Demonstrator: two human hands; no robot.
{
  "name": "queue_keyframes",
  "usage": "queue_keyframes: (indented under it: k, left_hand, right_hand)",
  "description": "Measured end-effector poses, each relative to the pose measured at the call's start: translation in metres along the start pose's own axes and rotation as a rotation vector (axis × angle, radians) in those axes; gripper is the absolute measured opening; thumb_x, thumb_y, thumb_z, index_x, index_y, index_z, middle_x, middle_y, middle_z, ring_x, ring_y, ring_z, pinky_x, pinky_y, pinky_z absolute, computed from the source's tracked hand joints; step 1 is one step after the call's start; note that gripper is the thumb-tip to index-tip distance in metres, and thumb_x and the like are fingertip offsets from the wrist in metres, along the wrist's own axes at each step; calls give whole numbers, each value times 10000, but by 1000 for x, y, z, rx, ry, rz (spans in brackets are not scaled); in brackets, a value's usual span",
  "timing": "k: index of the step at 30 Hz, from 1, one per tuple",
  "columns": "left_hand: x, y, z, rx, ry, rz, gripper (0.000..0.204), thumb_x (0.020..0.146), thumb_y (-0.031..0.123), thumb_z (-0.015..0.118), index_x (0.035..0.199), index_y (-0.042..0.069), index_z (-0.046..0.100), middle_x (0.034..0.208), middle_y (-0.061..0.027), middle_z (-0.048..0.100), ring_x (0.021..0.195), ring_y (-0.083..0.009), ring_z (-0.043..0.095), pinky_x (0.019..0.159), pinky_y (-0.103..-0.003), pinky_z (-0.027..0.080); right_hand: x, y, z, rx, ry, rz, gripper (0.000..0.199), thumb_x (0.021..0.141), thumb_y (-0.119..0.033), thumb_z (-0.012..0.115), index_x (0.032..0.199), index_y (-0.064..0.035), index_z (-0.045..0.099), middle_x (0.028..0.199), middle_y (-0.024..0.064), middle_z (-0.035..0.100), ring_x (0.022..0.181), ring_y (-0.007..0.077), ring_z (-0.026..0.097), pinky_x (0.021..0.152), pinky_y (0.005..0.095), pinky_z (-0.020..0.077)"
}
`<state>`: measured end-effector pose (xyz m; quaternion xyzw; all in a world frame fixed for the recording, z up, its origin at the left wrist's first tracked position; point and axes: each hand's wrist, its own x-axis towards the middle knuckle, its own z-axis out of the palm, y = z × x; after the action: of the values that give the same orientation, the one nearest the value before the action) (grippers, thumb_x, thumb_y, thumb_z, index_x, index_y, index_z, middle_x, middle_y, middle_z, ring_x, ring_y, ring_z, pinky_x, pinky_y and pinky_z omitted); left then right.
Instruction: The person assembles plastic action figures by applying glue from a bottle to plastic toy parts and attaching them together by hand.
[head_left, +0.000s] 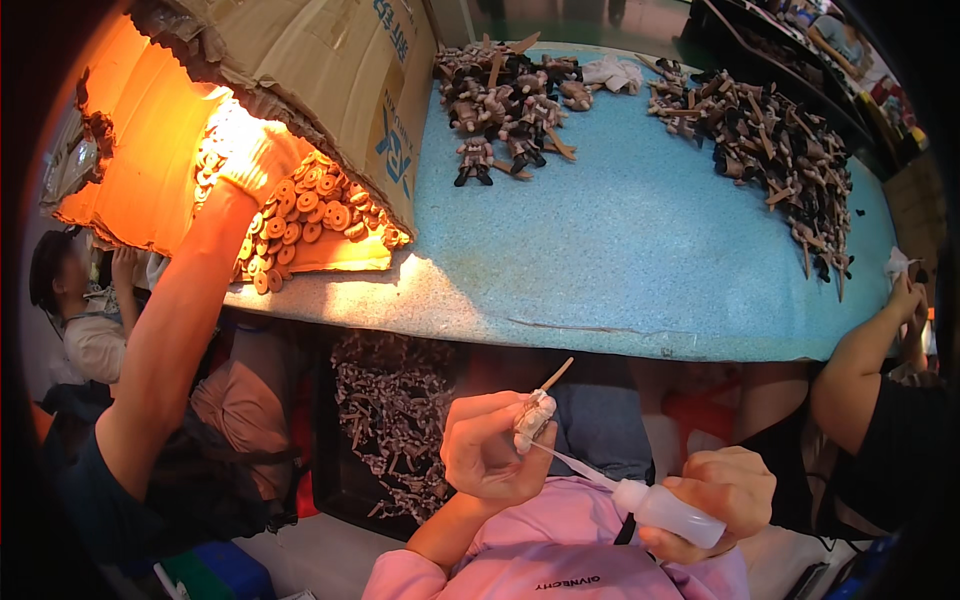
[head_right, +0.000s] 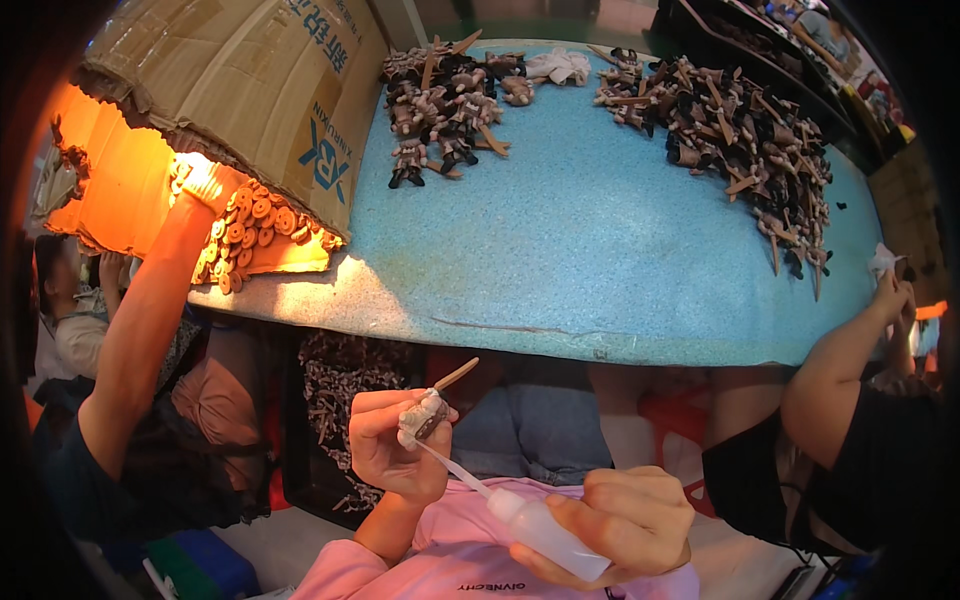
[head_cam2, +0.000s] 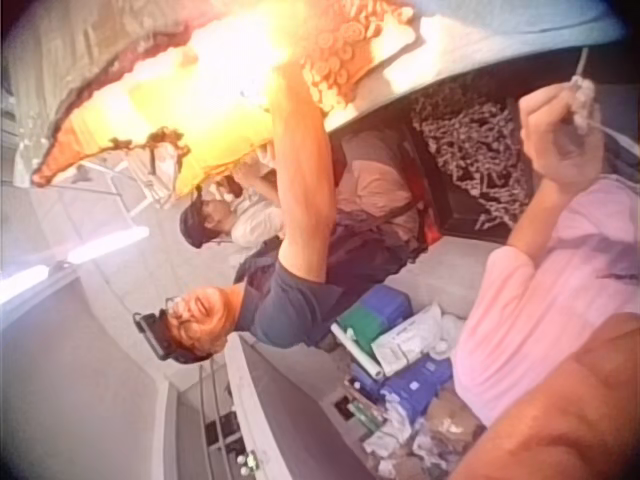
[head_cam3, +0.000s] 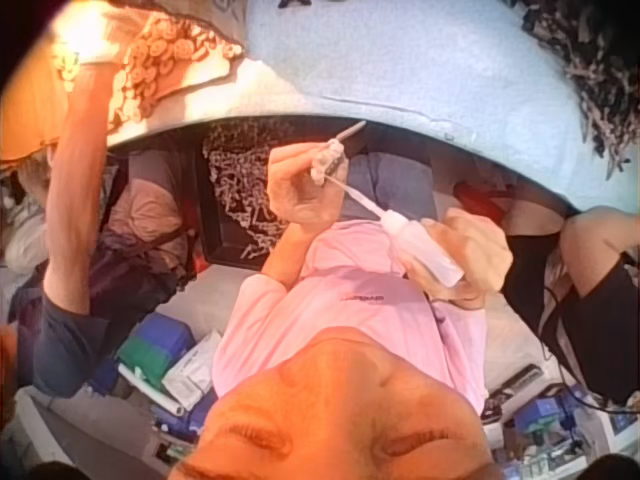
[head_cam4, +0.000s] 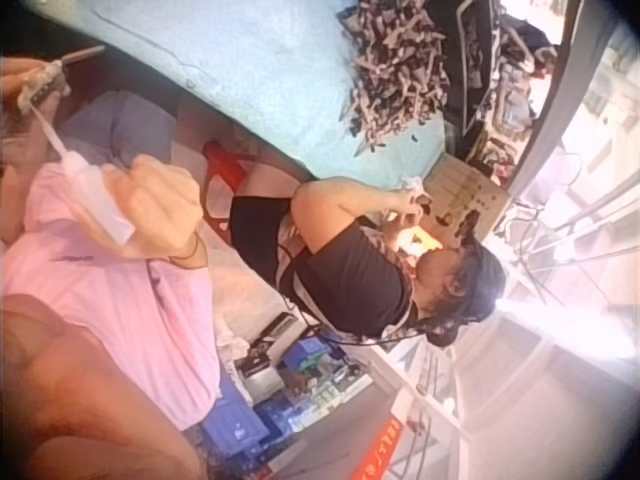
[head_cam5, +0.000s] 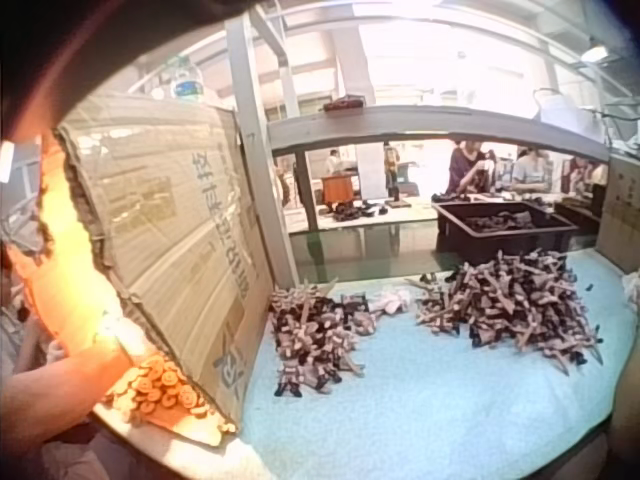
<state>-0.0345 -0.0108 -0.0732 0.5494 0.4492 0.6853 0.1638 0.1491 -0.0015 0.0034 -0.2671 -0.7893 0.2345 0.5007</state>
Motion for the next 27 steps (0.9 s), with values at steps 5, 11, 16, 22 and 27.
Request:
queue_keyframes:
  k: [5, 11, 16, 22, 27]
  left_hand:
    - [2, 4, -1, -18, -17, -35, 356, 642, -102, 672, 948, -11, 515, 879, -163, 574, 730, -185, 605, 649, -254, 500]
    - [3, 7, 1, -122, -16, -117, 351, 647, -125, 646, 952, -18, 511, 887, -159, 561, 751, -179, 601, 666, -253, 498]
    - [2, 8, -1, -92, -34, -119, 344, 654, -118, 647, 955, -19, 512, 899, -160, 553, 760, -182, 598, 681, -251, 493]
    - [2, 9, 1, -121, -26, -128, 335, 663, -102, 653, 955, -10, 515, 892, -157, 565, 756, -179, 591, 675, -248, 483]
    - [5, 6, -3, -14, -150, -54, 318, 717, -88, 586, 978, -3, 424, 930, -166, 476, 668, -183, 575, 586, -278, 531]
  right_hand:
    - [3, -1, -2, -49, 27, 16, 326, 619, -241, 729, 696, 23, 554, 422, 55, 477, 298, 147, 441, 284, 233, 330]
    - [-1, 3, 0, -57, 90, 13, 307, 607, -235, 713, 675, 20, 557, 416, 62, 470, 292, 156, 426, 283, 236, 319]
    - [2, 2, 0, -34, 34, 24, 302, 612, -232, 707, 676, 24, 559, 421, 65, 478, 291, 162, 417, 282, 243, 306]
    - [1, -1, -2, -155, 89, 74, 308, 616, -242, 708, 680, 20, 559, 438, 52, 493, 293, 155, 411, 282, 243, 305]
    - [0, 2, -1, -75, 90, -14, 299, 597, -227, 711, 674, 18, 558, 446, 50, 500, 297, 151, 410, 286, 242, 302]
